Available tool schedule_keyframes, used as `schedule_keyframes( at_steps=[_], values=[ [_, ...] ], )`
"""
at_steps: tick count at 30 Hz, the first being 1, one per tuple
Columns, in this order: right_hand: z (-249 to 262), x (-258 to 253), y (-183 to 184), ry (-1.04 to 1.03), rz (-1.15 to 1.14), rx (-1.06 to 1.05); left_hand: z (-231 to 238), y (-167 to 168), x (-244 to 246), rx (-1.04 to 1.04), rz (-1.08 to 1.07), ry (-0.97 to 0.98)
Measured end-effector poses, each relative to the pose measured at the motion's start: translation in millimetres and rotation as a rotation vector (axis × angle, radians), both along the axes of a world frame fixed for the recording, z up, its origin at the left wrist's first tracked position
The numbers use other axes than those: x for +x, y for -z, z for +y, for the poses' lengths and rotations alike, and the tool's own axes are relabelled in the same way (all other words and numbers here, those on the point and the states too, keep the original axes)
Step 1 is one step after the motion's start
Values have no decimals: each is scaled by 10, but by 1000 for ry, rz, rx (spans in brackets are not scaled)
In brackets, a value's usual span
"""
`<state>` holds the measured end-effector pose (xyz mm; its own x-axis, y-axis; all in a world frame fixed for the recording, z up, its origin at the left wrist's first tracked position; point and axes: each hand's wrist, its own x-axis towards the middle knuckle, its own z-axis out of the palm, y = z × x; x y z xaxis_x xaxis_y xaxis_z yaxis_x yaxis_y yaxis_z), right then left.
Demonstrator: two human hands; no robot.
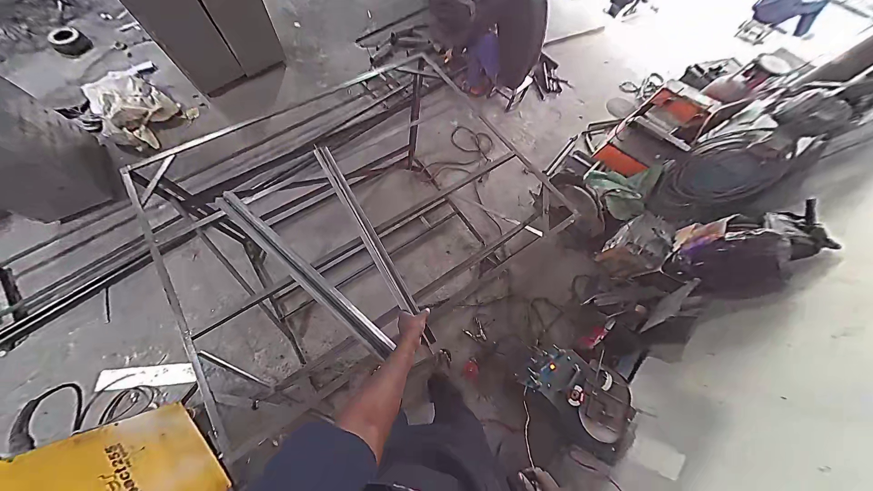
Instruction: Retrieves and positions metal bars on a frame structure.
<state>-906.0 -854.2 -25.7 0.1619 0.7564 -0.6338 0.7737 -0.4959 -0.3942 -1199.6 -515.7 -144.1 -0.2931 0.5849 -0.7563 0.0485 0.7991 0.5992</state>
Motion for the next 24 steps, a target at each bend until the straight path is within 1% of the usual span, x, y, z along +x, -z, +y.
schedule_keyframes(
  at_steps=[2, 4, 5, 6, 8, 9, 12, 14, 17, 19, 22, 24],
  values=[
    [182, 171, 90, -19, -16, 0, 42, 26, -47, -2, 0, 53],
    [78, 475, 99, -22, -54, -67, -244, 121, -16, -87, -35, 105],
    [161, 635, 175, -9, -62, -51, -216, 139, -10, -120, -14, 120],
    [341, 795, 250, 15, -68, -21, -68, 151, 11, -117, 18, 122],
    [491, 1028, 255, 64, -81, 12, 30, 264, 6, -106, 128, 137],
    [551, 1126, 230, 79, -90, 11, 67, 288, -10, -121, 203, 192],
    [671, 1378, 216, 96, -91, 21, 216, 140, -29, -221, 397, 408],
    [690, 1472, 216, 105, -92, 19, 265, 76, -46, -247, 443, 450],
    [583, 1558, 208, 85, -90, -36, 263, 96, -61, -246, 401, 438],
    [631, 1567, 301, 39, -65, -29, 404, 37, -116, -264, 374, 447],
    [558, 1612, 373, 2, -72, -79, 443, 67, -102, -288, 416, 492],
    [575, 1634, 372, 30, -62, -91, 436, 79, -88, -304, 410, 511]
  ],
)
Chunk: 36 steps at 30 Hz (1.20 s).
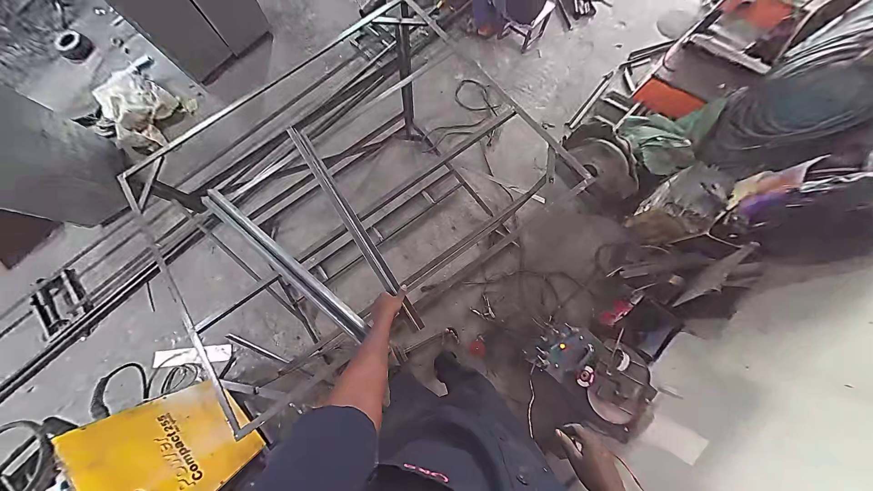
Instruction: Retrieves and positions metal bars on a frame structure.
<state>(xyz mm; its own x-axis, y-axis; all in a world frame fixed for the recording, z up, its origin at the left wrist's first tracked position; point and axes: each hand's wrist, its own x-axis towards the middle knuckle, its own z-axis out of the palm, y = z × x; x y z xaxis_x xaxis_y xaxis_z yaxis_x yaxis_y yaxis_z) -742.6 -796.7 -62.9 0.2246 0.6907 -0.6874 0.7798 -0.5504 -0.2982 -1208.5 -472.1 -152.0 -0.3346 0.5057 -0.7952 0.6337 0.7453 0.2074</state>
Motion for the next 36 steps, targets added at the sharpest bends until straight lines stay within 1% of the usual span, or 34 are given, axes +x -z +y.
schedule_keyframes(
  at_steps=[1, 3, 4, 6, 8, 10, 11, 12, 13, 15, 17, 20, 22, 23, 24, 25, 26, 27, 29, 31, 33, 34, 35, 36],
  values=[
    [36, 10, 1, 44, 24, 19, -5, -8, -3, 3, -3, 0],
    [152, 14, 12, 199, 99, 92, -32, -95, 8, 33, 27, -32],
    [245, 0, 8, 292, 151, 128, -56, -184, 5, 57, 51, -48],
    [457, -74, -124, 432, 280, 147, -170, -384, 1, 157, 63, -41],
    [611, -136, -241, 485, 410, 146, -334, -479, -10, 241, -22, 87],
    [766, -195, -330, 515, 464, 73, -549, -528, -49, 283, -144, 248],
    [852, -256, -317, 536, 489, 44, -656, -610, -78, 294, -193, 296],
    [902, -340, -279, 560, 527, 20, -789, -690, -118, 304, -239, 315],
    [962, -441, -262, 555, 560, -4, -936, -775, -135, 319, -300, 293],
    [1114, -708, -272, 419, 569, -9, -1221, -990, -63, 332, -521, 155],
    [1307, -1118, -367, 206, 556, 35, -1451, -1197, 81, 303, -779, 8],
    [1628, -1950, -709, -61, 631, 147, -1611, -1343, 261, 166, -1202, -216],
    [1737, -2430, -885, -234, 643, 268, -1637, -1416, 369, 151, -1461, -489],
    [1761, -2606, -987, -287, 607, 335, -1618, -1451, 376, 174, -1552, -625],
    [1777, -2703, -1115, -323, 572, 380, -1576, -1493, 358, 209, -1571, -746],
    [1768, -2750, -1212, -341, 548, 394, -1537, -1503, 273, 246, -1530, -794],
    [1750, -2753, -1238, -342, 533, 403, -1506, -1487, 152, 287, -1439, -741],
    [1717, -2729, -1203, -330, 525, 392, -1502, -1441, -11, 324, -1342, -605],
    [1603, -2635, -1073, -314, 497, 297, -1595, -1373, -394, 317, -1176, -256],
    [1463, -2543, -1024, -322, 466, 182, -1817, -1331, -722, 206, -950, -22],
    [1364, -2541, -980, -331, 453, 129, -2070, -1332, -999, 52, -643, 120],
    [1302, -2560, -925, -319, 457, 126, -2183, -1320, -1127, -25, -532, 163],
    [1241, -2564, -865, -304, 460, 128, -2280, -1275, -1243, -62, -472, 176],
    [1183, -2570, -813, -288, 459, 130, -2375, -1235, -1344, -57, -452, 168]
  ],
)
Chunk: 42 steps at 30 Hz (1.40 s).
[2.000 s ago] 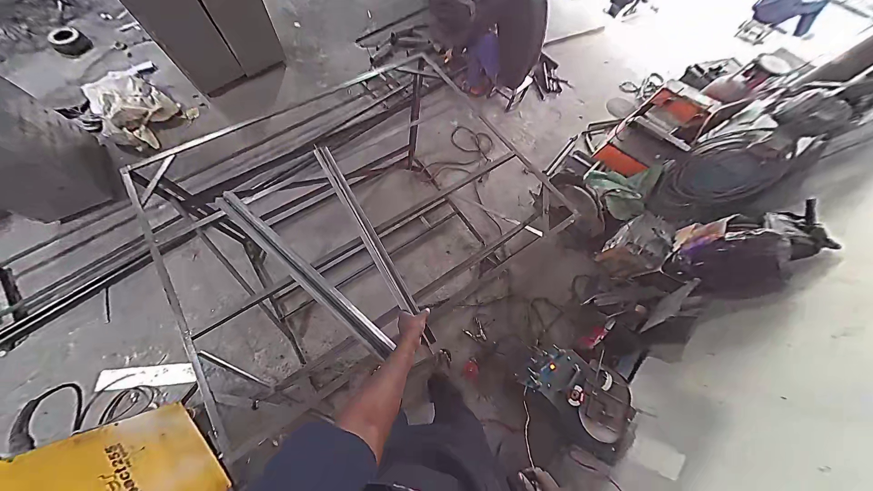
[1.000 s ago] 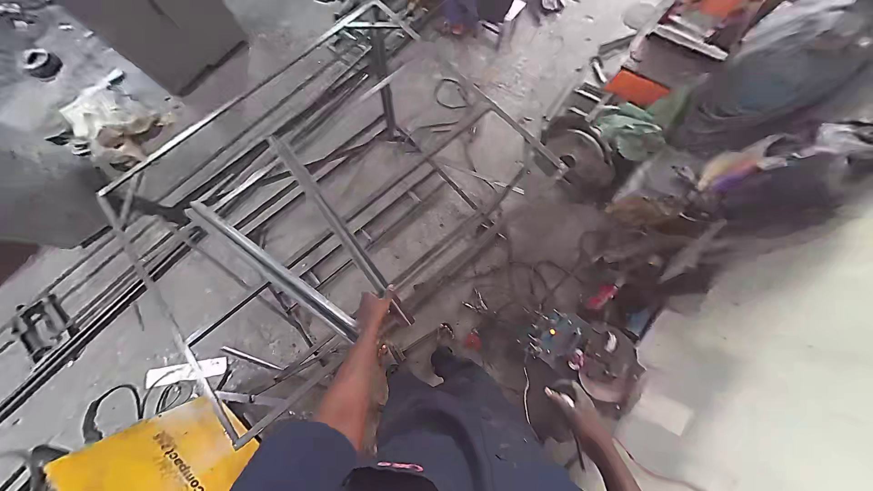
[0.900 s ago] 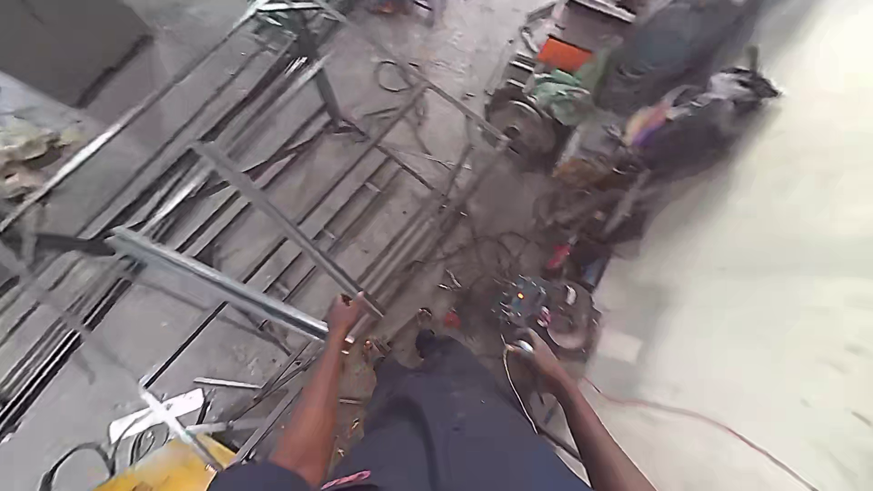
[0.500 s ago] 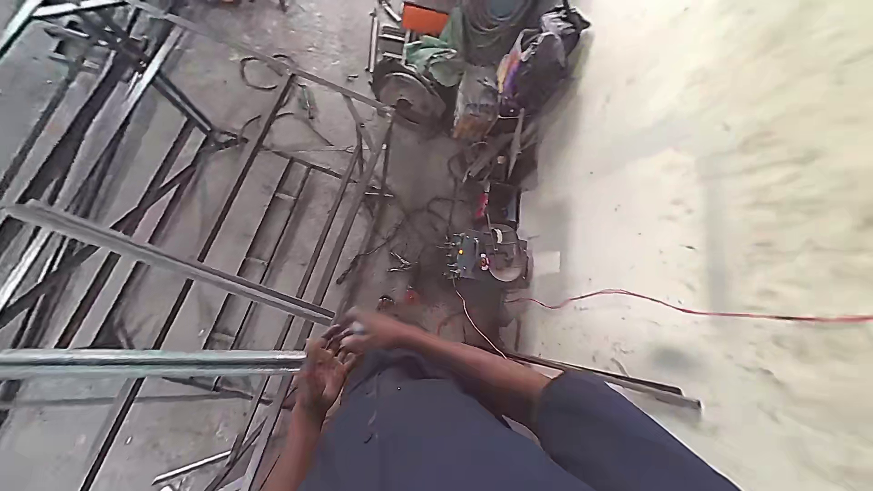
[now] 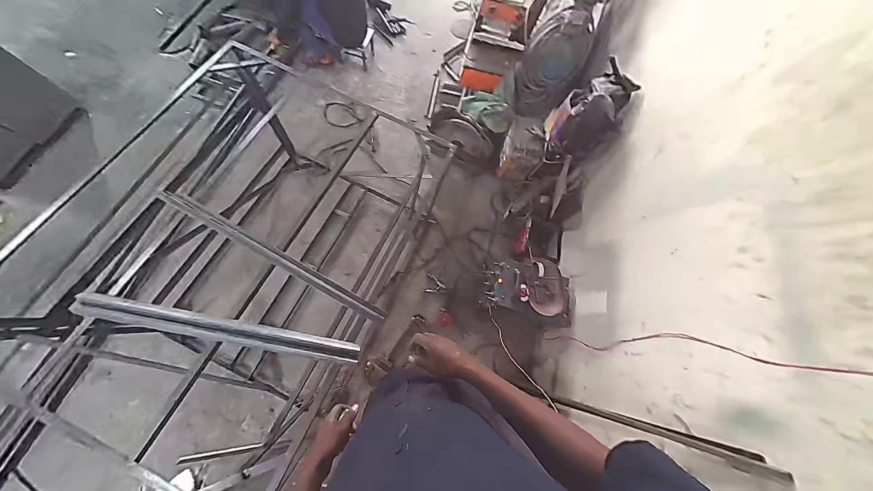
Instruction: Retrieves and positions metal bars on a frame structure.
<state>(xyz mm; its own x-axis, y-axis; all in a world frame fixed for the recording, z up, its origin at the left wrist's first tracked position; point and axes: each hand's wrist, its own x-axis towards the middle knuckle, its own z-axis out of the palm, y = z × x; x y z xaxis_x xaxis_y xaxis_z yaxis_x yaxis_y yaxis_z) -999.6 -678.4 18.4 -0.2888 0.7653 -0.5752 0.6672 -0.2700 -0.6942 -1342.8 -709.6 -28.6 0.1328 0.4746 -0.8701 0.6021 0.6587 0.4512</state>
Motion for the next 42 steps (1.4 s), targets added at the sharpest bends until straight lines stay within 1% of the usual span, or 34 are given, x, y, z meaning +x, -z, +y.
schedule_keyframes(
  at_steps=[1, 3, 5, 7, 10, 12, 16, 19, 22, 25, 27, 29, 31, 36, 38, 42],
  values=[
    [-32, -22, 22, 11, -2, -13, -86, 31, -96, 24, -11, -67],
    [-40, -121, 52, 7, -12, -45, -180, 45, -308, 69, -99, -234],
    [57, -220, 82, -11, -12, -58, -127, -10, -463, 146, -190, -342],
    [249, -386, 153, -44, -32, -69, -93, -109, -634, 236, -235, -423],
    [669, -682, 316, -93, -130, -40, -80, -255, -849, 281, -214, -544],
    [978, -909, 446, -110, -216, 10, -178, -331, -963, 286, -195, -595],
    [1539, -1371, 804, -44, -425, 132, -659, -420, -1222, 261, -93, -632],
    [1773, -1590, 1147, -29, -529, 151, -1125, -448, -1400, 259, 10, -721],
    [1811, -1701, 1304, -95, -603, 130, -1452, -515, -1540, 244, 80, -819],
    [1709, -1683, 1452, -102, -650, 155, -1618, -517, -1590, 221, 135, -896],
    [1720, -1747, 1503, -147, -652, 176, -1682, -493, -1628, 201, 159, -919],
    [1718, -1785, 1539, -181, -699, 199, -1661, -491, -1647, 174, 146, -907],
    [1700, -1809, 1479, -175, -730, 216, -1615, -456, -1645, 186, 118, -914],
    [1636, -1813, 1196, -44, -724, 224, -1539, -368, -1580, 193, 83, -941],
    [1688, -1841, 1039, 21, -697, 181, -1493, -360, -1561, 189, 58, -922],
    [1832, -1674, 823, 181, -502, 111, -1275, -350, -1484, 237, 5, -855]
  ],
)
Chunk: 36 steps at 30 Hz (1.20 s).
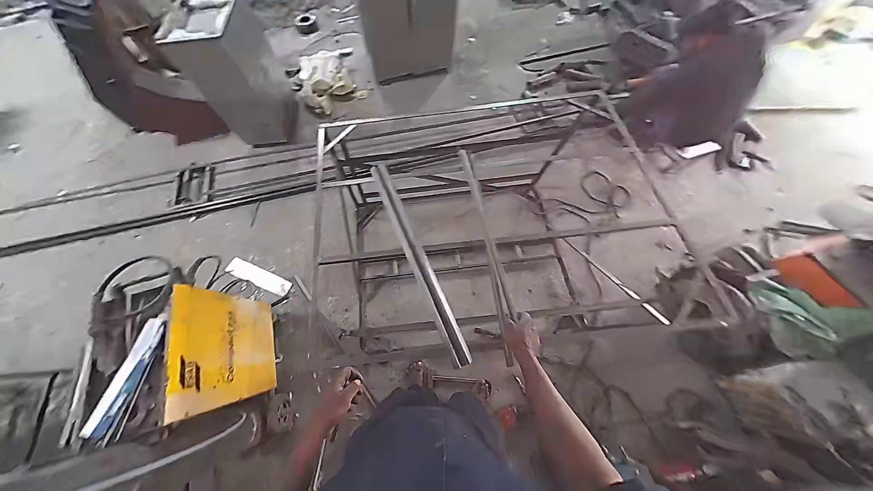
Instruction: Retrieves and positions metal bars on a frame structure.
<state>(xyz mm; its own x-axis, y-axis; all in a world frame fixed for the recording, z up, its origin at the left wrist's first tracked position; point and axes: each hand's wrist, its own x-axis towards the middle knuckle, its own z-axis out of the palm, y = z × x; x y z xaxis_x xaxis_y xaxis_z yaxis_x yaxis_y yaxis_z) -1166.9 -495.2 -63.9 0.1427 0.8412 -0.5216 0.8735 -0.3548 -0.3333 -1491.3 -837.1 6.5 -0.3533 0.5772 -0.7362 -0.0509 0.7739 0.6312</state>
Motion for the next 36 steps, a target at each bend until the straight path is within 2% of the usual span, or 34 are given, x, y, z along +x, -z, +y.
schedule_keyframes(
  at_steps=[3, 6, 11, 13, 15, 20, 23, 24, 27, 32, 36],
  values=[
    [-162, 385, -225, -13, 77, -3, 353, 96, 140, 173, -68, -6],
    [-653, 882, -334, -86, 241, 50, 796, 37, 326, 345, -144, -34],
    [-1565, 1700, -589, -174, 427, 54, 1729, -74, 767, 449, -386, 50],
    [-1822, 1965, -642, -237, 442, 57, 1961, -125, 971, 439, -517, 58],
    [-1999, 2234, -627, -293, 406, 74, 1986, -142, 1195, 470, -700, 25],
    [-2078, 2896, -616, -307, 266, 35, 1839, 14, 1890, 656, -972, 211],
    [-1997, 3284, -660, -338, 225, -7, 1892, -12, 2360, 538, -773, 72],
    [-1931, 3417, -668, -352, 224, -21, 1959, -12, 2481, 561, -720, 105],
    [-1737, 3814, -672, -406, 260, -43, 2093, 0, 2729, 739, -674, 367],
    [-1510, 4283, -721, -400, 292, -7, 2337, -106, 3216, 808, -643, 430],
    [-1558, 4591, -723, -341, 349, 93, 2495, -201, 3567, 815, -650, 489]
  ],
)
